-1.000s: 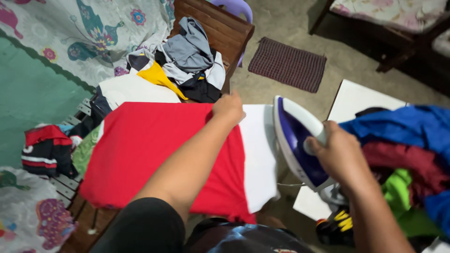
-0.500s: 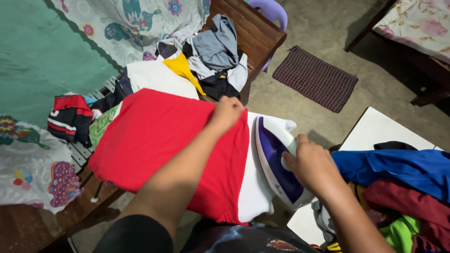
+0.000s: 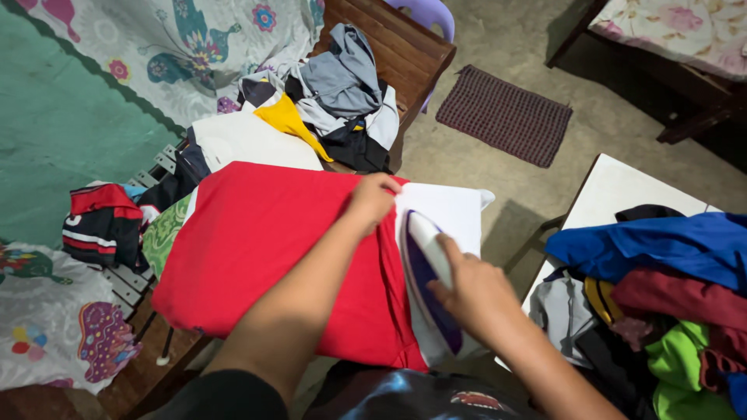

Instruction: The person irons a red t-shirt on a white ironing board. They use a blue and white electric iron to smooth the fabric, repeatedly moving the iron back and forth across the shirt's surface. The person adjusts the shirt's position and folds it over to iron different sections, including the sleeves and the main body.

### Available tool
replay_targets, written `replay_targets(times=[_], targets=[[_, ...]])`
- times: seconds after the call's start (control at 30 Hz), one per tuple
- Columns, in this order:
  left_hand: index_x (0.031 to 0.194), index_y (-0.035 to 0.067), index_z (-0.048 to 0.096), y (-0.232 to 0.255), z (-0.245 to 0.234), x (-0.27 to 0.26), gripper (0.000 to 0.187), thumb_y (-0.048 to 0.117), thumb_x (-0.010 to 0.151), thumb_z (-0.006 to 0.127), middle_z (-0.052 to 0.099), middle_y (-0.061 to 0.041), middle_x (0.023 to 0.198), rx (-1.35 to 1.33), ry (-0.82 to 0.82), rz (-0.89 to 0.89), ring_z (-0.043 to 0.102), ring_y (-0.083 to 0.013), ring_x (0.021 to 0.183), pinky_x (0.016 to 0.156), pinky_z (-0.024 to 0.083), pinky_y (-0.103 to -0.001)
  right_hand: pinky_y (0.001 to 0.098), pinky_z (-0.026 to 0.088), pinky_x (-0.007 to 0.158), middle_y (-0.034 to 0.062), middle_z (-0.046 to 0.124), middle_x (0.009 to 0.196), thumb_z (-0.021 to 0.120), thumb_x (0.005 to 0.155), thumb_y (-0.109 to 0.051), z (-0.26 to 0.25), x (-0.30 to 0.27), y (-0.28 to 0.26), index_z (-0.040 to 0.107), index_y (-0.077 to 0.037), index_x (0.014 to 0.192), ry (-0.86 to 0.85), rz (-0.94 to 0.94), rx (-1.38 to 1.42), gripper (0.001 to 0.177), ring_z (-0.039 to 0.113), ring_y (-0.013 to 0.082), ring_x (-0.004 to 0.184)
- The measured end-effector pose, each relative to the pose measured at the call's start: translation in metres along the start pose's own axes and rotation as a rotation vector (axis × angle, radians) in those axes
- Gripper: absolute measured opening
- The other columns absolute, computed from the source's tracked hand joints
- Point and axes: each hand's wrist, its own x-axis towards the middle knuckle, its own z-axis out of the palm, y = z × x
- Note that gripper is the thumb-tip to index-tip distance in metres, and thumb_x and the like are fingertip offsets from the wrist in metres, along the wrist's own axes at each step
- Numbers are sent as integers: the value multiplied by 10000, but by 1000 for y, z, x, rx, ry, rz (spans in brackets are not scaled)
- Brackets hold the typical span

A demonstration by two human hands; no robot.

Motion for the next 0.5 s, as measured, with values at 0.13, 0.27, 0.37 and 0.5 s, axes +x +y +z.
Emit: replay_targets(times=[0.13,0.27,0.37,0.5], targets=[[1078,88,681,-12,-12,-6,274,1,820,654,702,-148,1030,-272,23,-103,686,-327,956,806,561,-402,538,543,827,304,707,984,740,849,-331,10,8,-10,404,-77,1419,10,-92,89,708,683,490,952],[1073,49,589,24,-19,-38,520,-3,597,794,615,-202,1058,192,186,265,644,-397,948,795,538,-449,503,554,852,250,742,937,629,978,-435,4,33,5,528,-171,1360,-114,-6,69,475,718,426,954],[1123,58,574,52,-24,-56,435,-20,717,712,613,-205,1106,309,174,118,634,-436,1011,829,537,-496,466,573,822,235,763,845,588,999,-391,-2,62,26,628,-172,1280,-106,45,163,358,759,371,874],[1053,63,607,72,-22,-66,264,69,802,691,638,-187,1154,350,310,154,653,-436,1008,839,541,-516,445,588,776,198,754,907,650,932,-300,11,113,43,682,-99,1134,30,-34,262,287,776,334,817]])
